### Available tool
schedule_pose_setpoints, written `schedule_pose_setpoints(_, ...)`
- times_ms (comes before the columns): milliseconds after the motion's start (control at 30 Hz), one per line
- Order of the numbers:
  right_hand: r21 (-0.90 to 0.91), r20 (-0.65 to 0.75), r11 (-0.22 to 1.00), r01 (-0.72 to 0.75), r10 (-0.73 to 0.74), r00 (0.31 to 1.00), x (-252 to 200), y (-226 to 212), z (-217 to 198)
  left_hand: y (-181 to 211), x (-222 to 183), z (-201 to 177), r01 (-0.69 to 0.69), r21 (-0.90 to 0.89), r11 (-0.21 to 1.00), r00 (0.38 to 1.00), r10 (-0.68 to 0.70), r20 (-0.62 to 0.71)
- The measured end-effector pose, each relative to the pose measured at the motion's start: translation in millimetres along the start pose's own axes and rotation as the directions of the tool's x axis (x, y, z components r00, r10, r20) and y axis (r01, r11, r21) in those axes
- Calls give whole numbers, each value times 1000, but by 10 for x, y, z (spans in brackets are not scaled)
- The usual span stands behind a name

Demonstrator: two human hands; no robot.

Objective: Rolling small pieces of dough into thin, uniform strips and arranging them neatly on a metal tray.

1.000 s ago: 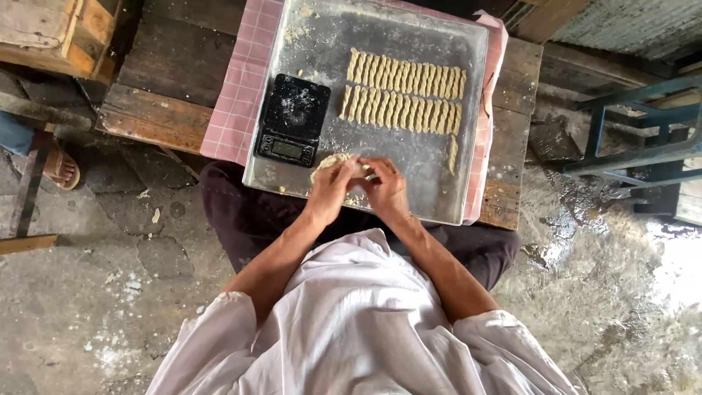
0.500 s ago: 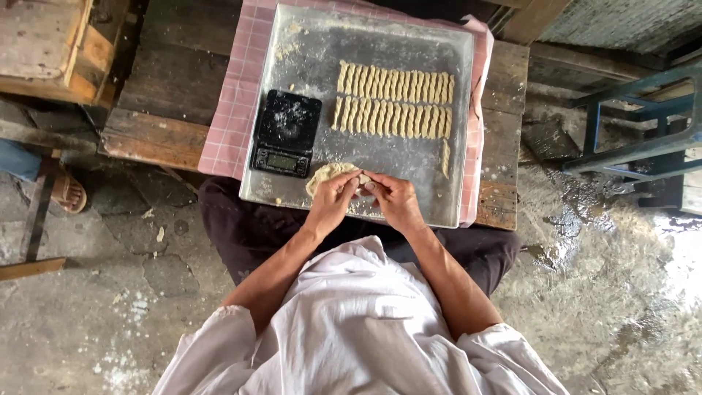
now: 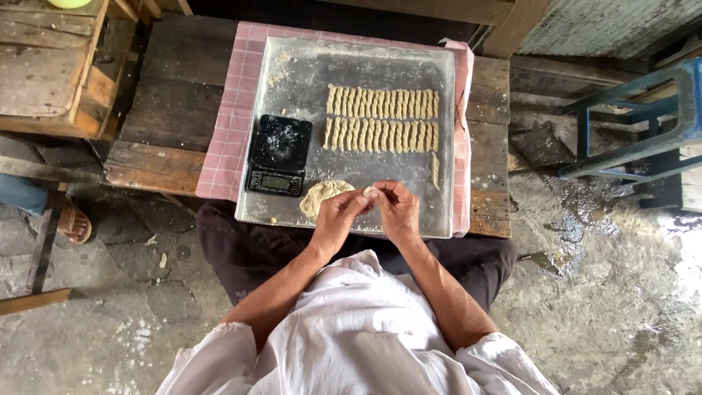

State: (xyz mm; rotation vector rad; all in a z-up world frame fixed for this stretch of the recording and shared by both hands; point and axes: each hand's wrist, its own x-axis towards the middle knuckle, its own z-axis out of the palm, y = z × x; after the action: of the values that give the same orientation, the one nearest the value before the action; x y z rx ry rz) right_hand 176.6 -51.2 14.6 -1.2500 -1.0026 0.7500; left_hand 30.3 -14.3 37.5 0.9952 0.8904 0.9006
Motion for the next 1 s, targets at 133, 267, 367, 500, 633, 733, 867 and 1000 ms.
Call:
schedule_pose_setpoints(133, -98, -58, 993, -72, 67, 996, -14, -120, -18, 117, -29, 29, -127, 259, 958, 991, 114, 66)
schedule_pose_setpoints(267, -122, 42, 990, -63, 69, 997, -24, -413, -51, -110, 161, -122, -164, 347, 923, 985, 133, 112)
schedule_pose_setpoints(367, -64, 95, 996, -63, 69, 993, -67, -221, -126, -35, 102, -117, -145, 266, 953, 976, 94, 196)
schedule_pose_setpoints(500, 172, 117, 974, -149, 130, 985, -62, 84, -131, 160, 23, 6, -210, 185, 960, 967, 176, 182)
schedule_pose_setpoints(633, 335, 33, 902, -273, 278, 960, -96, 28, -29, 164, 55, 41, -205, 238, 950, 970, 164, 181)
schedule_pose_setpoints(733, 196, 45, 943, -270, 267, 963, -137, -56, -26, -41, 169, -69, -141, 224, 964, 983, 109, 151)
schedule_pose_setpoints(867, -15, 120, 973, -228, 229, 966, -135, -233, -127, -53, 72, -7, 54, -93, 994, 989, -40, 139)
schedule_pose_setpoints(1000, 63, 142, 969, -239, 228, 963, -145, -39, -229, -362, 60, 15, 65, -192, 979, 997, -57, 47)
